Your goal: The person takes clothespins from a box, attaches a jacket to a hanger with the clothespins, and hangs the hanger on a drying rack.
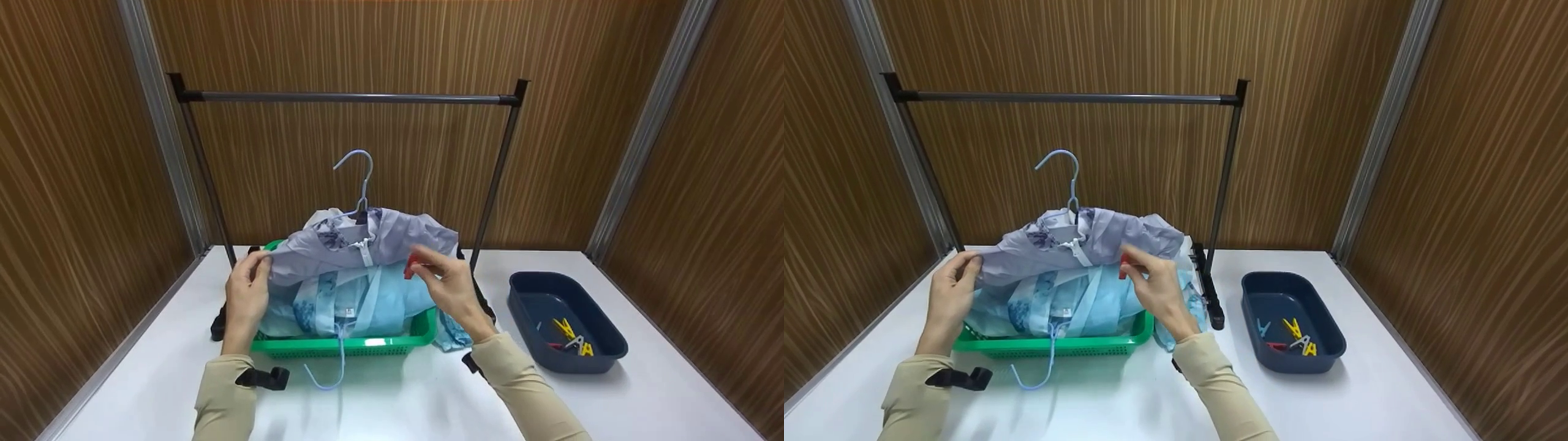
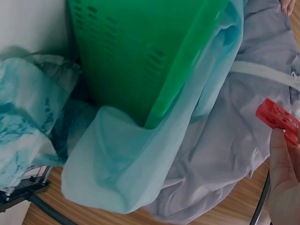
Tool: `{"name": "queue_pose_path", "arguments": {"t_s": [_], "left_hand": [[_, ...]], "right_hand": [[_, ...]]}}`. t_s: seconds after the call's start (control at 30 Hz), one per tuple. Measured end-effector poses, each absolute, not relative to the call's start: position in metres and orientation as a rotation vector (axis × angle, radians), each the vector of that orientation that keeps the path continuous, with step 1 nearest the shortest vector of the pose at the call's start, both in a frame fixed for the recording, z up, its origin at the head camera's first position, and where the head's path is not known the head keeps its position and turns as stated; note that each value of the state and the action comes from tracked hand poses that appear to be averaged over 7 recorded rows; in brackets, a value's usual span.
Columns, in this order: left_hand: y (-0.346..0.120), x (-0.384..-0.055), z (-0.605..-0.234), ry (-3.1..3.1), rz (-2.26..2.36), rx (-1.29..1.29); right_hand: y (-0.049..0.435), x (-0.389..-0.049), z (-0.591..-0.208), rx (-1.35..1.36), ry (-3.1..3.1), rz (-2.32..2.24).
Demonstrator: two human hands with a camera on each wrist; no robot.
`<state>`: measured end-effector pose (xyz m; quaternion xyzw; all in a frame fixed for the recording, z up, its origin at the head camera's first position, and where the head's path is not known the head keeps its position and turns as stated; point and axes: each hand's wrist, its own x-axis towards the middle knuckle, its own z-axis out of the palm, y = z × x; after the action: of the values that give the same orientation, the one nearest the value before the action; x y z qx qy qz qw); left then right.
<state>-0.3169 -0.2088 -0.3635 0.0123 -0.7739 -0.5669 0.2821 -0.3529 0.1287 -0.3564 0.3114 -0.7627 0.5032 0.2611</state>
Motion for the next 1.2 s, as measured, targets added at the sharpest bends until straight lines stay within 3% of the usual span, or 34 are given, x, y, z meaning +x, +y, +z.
{"name": "queue_pose_path", "arguments": {"t_s": [0.43, 0.67, 1.2], "left_hand": [[-0.209, -0.318, -0.364, -2.051, -1.5, 0.038], [-0.208, -0.317, -0.363, -2.064, -1.47, 0.049], [-0.209, -0.317, -0.365, -2.071, -1.484, 0.022]], "right_hand": [[0.101, -0.35, -0.329, 0.979, -1.988, 1.297], [0.084, -0.332, -0.306, 0.996, -1.94, 1.315], [0.056, -0.347, -0.294, 1.205, -1.811, 1.253]]}}
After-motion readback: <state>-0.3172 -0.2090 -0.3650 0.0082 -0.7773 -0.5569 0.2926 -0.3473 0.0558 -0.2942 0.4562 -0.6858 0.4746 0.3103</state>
